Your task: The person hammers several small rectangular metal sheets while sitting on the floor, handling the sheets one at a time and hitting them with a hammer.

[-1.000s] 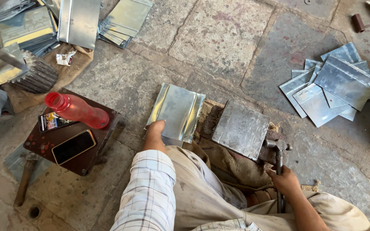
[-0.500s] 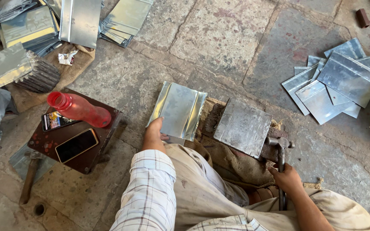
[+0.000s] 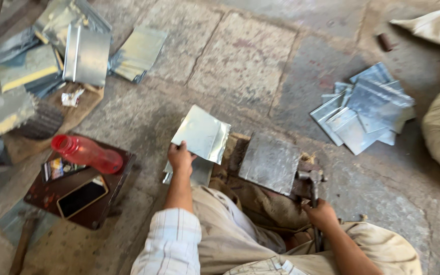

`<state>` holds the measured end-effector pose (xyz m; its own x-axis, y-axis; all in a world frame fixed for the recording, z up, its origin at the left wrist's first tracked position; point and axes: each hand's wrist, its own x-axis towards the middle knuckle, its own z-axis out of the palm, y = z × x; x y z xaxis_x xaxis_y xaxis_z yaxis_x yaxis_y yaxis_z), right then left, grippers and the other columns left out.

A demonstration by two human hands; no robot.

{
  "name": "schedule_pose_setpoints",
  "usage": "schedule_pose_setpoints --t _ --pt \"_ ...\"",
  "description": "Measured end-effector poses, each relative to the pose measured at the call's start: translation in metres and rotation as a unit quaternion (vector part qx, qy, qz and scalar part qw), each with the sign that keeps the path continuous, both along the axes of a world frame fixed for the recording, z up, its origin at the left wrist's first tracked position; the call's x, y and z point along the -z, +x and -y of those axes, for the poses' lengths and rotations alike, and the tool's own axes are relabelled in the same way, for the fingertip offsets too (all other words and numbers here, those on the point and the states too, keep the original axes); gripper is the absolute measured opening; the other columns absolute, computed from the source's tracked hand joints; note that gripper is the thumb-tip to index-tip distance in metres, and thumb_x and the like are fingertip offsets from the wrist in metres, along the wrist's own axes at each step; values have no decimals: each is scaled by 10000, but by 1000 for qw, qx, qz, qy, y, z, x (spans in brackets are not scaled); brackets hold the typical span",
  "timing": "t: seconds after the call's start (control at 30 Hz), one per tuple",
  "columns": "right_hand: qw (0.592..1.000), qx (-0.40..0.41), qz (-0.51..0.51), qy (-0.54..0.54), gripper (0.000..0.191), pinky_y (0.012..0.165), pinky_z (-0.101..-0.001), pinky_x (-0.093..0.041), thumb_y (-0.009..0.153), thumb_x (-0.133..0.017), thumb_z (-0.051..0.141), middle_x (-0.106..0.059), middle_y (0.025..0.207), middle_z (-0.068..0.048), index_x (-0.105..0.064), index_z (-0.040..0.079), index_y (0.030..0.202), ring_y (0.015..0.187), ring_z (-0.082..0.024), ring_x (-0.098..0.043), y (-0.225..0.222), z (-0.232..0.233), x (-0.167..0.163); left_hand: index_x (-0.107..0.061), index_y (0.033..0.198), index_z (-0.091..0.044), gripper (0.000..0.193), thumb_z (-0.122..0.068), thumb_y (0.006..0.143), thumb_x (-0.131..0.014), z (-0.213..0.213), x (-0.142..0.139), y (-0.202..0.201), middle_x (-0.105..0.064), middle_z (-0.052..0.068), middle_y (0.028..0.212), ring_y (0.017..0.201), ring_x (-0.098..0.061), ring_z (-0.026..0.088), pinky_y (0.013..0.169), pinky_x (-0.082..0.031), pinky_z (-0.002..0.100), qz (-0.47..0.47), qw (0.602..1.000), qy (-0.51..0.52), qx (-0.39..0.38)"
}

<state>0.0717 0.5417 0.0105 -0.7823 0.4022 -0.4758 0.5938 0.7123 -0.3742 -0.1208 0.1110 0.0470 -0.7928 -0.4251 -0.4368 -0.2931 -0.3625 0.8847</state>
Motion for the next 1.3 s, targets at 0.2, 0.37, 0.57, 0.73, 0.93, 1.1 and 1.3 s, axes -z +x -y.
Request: schedule_pose_setpoints --t 0.2,0.37,0.57,0.73,0.93,1.1,1.3 --pt "1000 7 -10 -20 519 856 -487 -571 789 -774 465 -764 958 -253 -723 17 1047 949 -412 -743 -2 7 -16 -544 1266 -112 260 -100 1008 -526 -20 -31 35 -651 144 1204 1020 -717 339 797 -652 518 -64 988 138 -36" --pt "999 0 -32 -26 525 886 -478 -560 766 -795 447 -753 1013 -256 -715 14 1052 1002 -413 -722 0 14 -31 -524 1217 -109 211 -97 1007 -516 -45 -36 61 -658 167 1162 963 -709 344 735 -628 488 -51 978 204 19" --pt "998 4 -57 -26 515 916 -480 -545 766 -783 419 -741 1062 -255 -707 31 1096 1046 -419 -699 12 15 -46 -562 1244 -63 246 -88 1006 -506 -95 -25 89 -678 142 1097 851 -716 289 689 -643 453 -11 986 131 99" --pt "994 9 -105 -24 581 920 -466 -547 780 -795 415 -730 1088 -250 -671 24 1192 1060 -405 -692 25 10 -55 -557 1269 -33 294 -26 976 -544 -121 -19 120 -669 147 1064 801 -703 265 677 -634 429 -25 981 87 170" --pt "957 117 -21 -265 433 608 -424 -607 874 -712 169 -764 921 -199 -646 31 1279 688 -304 -754 30 13 -67 -426 1363 -112 520 51 884 -546 -134 -24 134 -666 116 1082 756 -699 247 644 -610 397 42 976 55 207" --pt "939 127 -8 -318 454 536 -393 -576 932 -691 155 -717 856 -150 -575 24 1351 616 -253 -720 34 15 -76 -490 1340 -127 468 -7 895 -573 -131 -30 134 -700 127 1028 714 -685 230 596 -572 377 96 965 -24 244" --pt "929 136 -13 -345 465 550 -410 -575 924 -713 169 -681 841 -161 -577 0 1335 607 -249 -682 37 13 -75 -589 1223 -11 463 -397 990 -692 -134 -28 126 -673 115 842 628 -644 218 540 -515 370 212 920 -44 327"
